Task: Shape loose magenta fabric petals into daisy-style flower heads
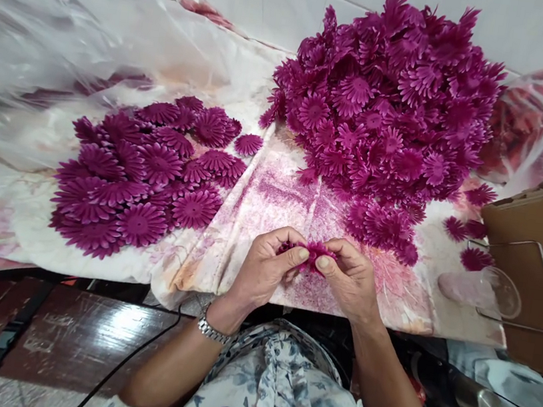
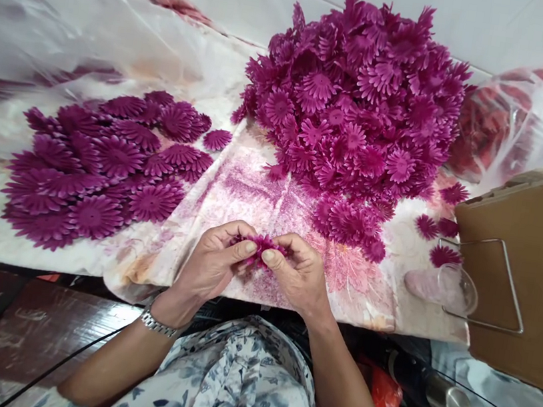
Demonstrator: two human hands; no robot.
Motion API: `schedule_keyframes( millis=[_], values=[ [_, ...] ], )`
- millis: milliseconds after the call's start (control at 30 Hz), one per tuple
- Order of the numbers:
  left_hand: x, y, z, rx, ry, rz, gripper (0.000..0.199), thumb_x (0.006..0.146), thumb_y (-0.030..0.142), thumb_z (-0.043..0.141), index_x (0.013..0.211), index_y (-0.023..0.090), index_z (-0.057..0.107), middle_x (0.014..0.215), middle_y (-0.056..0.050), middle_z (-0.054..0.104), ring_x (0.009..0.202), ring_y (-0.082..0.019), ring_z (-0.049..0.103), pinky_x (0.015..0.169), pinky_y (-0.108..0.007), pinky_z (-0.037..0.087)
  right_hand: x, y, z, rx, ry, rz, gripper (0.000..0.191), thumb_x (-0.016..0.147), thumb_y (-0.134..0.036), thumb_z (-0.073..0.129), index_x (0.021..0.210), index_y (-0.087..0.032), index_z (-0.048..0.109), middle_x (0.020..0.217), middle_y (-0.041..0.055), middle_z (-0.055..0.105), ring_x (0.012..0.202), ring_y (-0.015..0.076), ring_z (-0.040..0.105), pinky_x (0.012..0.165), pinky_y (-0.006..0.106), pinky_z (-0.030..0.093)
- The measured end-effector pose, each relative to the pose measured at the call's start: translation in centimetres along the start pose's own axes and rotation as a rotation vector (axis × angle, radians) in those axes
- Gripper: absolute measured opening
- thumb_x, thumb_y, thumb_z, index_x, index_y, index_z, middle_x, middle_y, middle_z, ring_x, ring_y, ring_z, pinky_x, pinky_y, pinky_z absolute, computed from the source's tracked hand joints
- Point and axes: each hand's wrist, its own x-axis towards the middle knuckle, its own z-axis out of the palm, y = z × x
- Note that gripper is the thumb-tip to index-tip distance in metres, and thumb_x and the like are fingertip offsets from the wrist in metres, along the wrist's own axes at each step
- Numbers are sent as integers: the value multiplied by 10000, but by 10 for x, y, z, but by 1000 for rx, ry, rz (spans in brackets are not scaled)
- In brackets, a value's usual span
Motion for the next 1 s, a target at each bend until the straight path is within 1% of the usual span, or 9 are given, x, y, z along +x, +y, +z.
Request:
schedule_keyframes(
  millis=[100,233,400,467,600,733,833,900,1000],
  values=[
    [-2,-4,1,57,6,27,255,711,372,714,697,155,581,486,50,475,411,-47,354,401,-179,259,-1,0,0,-48,8,-11,174,761,-347,663,727,-184,612,621,-33,574,564,79,501,547,208,413],
    [-5,-6,2,91,28,61,238,758,384,668,728,162,589,538,40,496,460,-55,391,440,-176,303,-2,3,1,-127,50,-31,219,787,-369,631,702,-175,573,595,-42,517,545,72,448,535,211,378],
    [-7,-2,-1,146,34,110,240,709,325,715,903,208,636,727,26,577,502,-59,426,459,-182,344,-3,8,2,-156,73,-29,338,784,-438,622,622,-186,468,557,-61,383,525,65,339,495,209,299],
    [-7,-1,-2,209,29,140,199,707,312,718,853,196,648,747,18,589,529,-64,442,486,-188,353,-2,10,1,-135,46,-26,366,778,-449,626,599,-185,447,554,-61,368,524,65,327,490,209,290],
    [-6,0,-3,270,0,185,122,712,285,712,738,179,656,686,19,575,579,-85,465,539,-202,364,-1,8,2,-83,11,-22,354,751,-436,658,584,-179,479,548,-61,387,518,63,340,483,200,293],
    [-7,-3,-1,230,59,214,90,721,253,687,674,178,667,653,13,562,607,-105,480,571,-222,382,-1,4,4,-26,-47,-10,306,726,-421,687,605,-178,545,556,-58,450,517,65,381,500,201,324],
    [-7,-5,3,134,163,202,62,695,210,682,644,179,669,642,16,563,617,-106,494,581,-223,391,-4,1,3,-54,-59,4,315,734,-412,684,597,-176,526,548,-64,438,507,59,360,495,203,305],
    [-6,-4,5,56,232,183,57,680,197,678,630,176,657,594,33,539,564,-87,465,547,-212,376,-5,0,2,-102,-39,-9,340,745,-396,679,575,-176,484,535,-71,389,500,54,323,482,204,271],
    [-5,-3,7,12,262,149,70,670,201,678,627,166,635,525,54,499,480,-59,406,486,-196,337,-7,-1,1,-162,-25,-67,324,784,-357,643,581,-175,469,552,-65,387,523,59,340,502,212,276]
  ],
)
